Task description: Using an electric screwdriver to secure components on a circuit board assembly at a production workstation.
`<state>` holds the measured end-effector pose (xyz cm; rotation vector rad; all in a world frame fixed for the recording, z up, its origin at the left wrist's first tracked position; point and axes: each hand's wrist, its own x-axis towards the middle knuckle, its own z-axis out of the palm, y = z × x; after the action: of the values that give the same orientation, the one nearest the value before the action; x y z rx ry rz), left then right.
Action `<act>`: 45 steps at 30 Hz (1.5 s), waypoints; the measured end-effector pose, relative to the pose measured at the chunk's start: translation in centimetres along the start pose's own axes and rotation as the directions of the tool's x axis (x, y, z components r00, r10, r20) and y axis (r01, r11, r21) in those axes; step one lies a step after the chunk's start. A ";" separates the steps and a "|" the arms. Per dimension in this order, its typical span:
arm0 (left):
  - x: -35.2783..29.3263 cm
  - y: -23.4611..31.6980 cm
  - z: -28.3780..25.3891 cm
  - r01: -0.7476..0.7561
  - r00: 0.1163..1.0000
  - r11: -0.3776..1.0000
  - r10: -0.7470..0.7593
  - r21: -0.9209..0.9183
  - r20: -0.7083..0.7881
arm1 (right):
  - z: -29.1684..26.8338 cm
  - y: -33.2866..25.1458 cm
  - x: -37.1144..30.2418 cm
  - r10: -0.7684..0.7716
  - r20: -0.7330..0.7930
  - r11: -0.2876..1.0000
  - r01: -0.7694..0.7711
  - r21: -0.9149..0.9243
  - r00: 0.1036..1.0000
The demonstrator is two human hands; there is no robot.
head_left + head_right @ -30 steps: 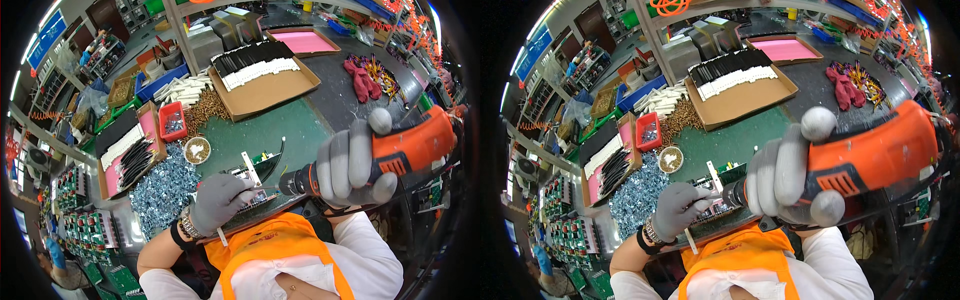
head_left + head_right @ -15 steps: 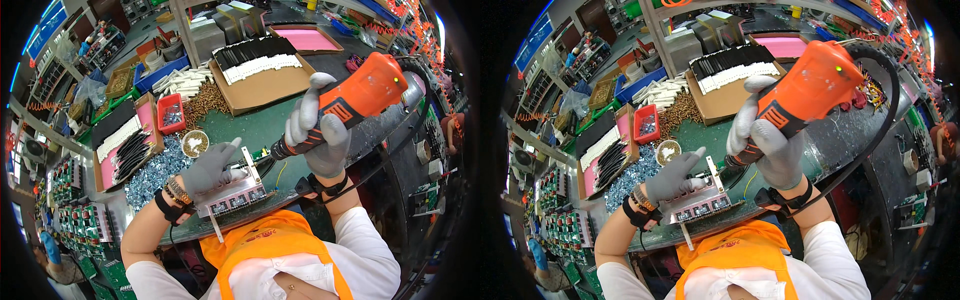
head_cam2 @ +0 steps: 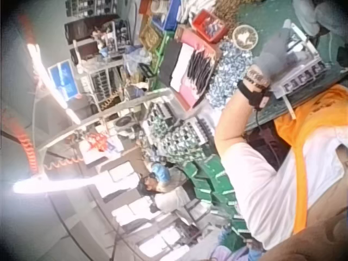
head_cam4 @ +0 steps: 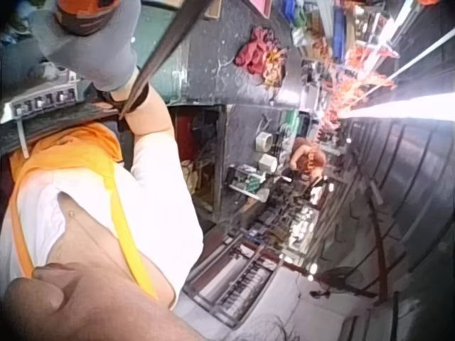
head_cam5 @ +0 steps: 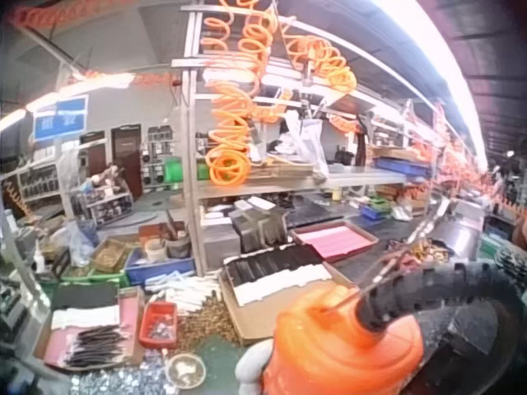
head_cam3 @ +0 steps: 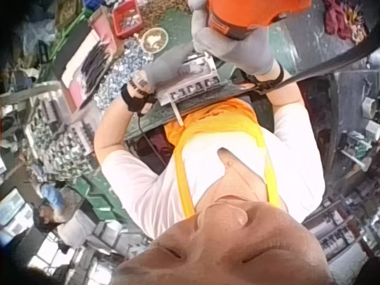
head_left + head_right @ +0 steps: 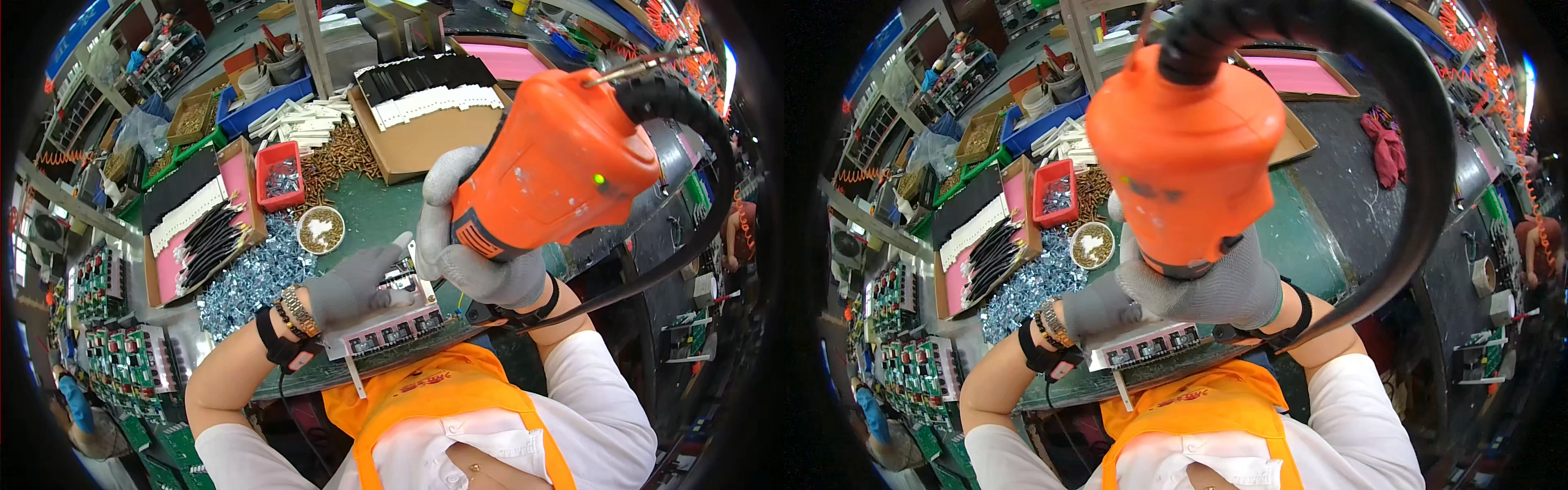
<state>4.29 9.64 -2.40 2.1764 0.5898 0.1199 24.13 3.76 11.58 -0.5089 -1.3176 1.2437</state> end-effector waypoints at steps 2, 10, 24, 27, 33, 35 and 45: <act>-0.1 -0.3 0.0 -0.039 0.999 0.997 0.038 -0.062 -0.021 | 0.3 0.1 -0.1 0.011 0.004 1.000 -0.011 -0.014 1.000; -0.6 2.0 -0.7 0.094 0.991 0.979 -0.109 -0.181 -0.075 | 0.8 -1.3 -1.2 -0.009 -0.020 0.999 0.008 -0.039 1.000; -0.7 3.7 -1.0 0.284 0.957 0.953 -0.288 -0.104 -0.031 | 1.6 -2.5 -3.6 0.001 -0.058 1.000 0.000 0.022 0.998; -0.8 3.6 -0.7 0.222 0.970 0.969 -0.231 -0.113 -0.081 | 1.4 -2.2 -3.8 -0.006 -0.050 1.000 0.005 -0.016 0.999; -1.8 4.9 -2.0 0.343 0.935 0.936 -0.348 -0.075 -0.064 | 0.4 -1.1 -4.6 0.078 -0.059 0.992 -0.083 -0.091 0.995; -2.5 4.7 -2.7 0.448 0.886 0.831 -0.461 -0.330 0.043 | -0.1 -0.7 -4.5 0.153 0.097 0.949 -0.173 0.264 0.984; -10.8 -9.8 -12.0 0.533 0.529 0.845 -0.366 -0.035 -0.766 | 1.9 -0.3 -3.8 -0.066 -0.010 0.995 0.066 0.071 0.998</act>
<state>-12.29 18.56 -1.07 2.0132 1.7096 0.7402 23.36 -0.33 10.65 -0.4155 -1.2690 1.2287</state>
